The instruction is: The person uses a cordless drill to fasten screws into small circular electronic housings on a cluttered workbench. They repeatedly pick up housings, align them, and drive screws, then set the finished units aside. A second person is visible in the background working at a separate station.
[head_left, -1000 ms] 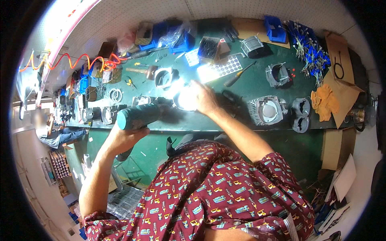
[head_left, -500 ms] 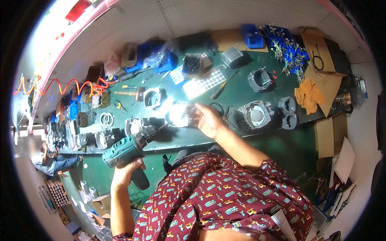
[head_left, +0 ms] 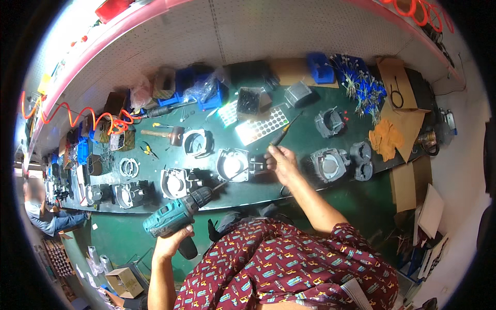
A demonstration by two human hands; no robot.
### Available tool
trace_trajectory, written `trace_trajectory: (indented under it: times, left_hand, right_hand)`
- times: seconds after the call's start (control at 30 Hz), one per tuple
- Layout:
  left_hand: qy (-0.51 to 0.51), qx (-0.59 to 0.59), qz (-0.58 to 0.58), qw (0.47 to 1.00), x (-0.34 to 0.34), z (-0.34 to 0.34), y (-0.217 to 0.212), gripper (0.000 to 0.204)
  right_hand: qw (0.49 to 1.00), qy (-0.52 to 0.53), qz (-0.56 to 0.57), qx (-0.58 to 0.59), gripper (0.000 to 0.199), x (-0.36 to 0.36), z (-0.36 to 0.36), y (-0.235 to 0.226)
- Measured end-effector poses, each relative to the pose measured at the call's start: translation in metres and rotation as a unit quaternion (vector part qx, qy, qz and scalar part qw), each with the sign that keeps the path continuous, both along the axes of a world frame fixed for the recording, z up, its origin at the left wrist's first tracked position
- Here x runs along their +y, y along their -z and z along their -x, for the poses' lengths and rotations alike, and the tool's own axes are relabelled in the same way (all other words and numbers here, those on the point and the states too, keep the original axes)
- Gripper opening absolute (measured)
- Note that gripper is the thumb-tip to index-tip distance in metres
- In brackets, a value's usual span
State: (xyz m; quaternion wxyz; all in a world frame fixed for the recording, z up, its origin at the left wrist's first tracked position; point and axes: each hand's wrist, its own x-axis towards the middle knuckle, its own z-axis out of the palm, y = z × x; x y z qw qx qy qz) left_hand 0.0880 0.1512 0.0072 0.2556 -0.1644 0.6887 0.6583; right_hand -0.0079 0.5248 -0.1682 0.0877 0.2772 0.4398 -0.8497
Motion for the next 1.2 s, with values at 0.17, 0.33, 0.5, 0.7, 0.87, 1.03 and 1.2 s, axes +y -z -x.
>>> trace_trajectory:
  times: [0.17,0.33,0.5,0.7,0.87,1.03,1.2]
  left_hand:
    - [0.016,-0.031,0.016,0.999,-0.01,0.001,0.007,0.031]
    - [0.046,-0.025,0.065,0.997,-0.028,-0.006,0.017,0.032]
    - [0.088,0.001,0.128,0.988,-0.039,-0.002,0.011,0.032]
    - [0.092,-0.018,0.141,0.986,-0.043,0.008,-0.002,0.029]
    - [0.158,0.077,0.167,0.97,-0.05,0.021,-0.002,0.027]
    - [0.165,0.022,0.167,0.972,-0.057,0.024,-0.005,0.032]
    - [0.148,0.001,0.147,0.978,-0.065,0.024,-0.001,0.031]
  right_hand:
    - [0.96,-0.074,-0.271,-0.014,0.016,0.019,0.033,0.082]
    - [0.858,-0.136,-0.491,0.061,0.016,0.026,0.046,0.124]
    - [0.764,-0.254,-0.593,0.016,0.017,0.03,0.053,0.131]
    - [0.696,-0.336,-0.634,-0.009,0.023,0.029,0.057,0.127]
    - [0.664,-0.331,-0.671,0.014,0.023,0.036,0.05,0.13]
    - [0.663,-0.346,-0.664,-0.005,0.023,0.034,0.051,0.116]
    - [0.644,-0.337,-0.687,0.008,0.023,0.041,0.054,0.119]
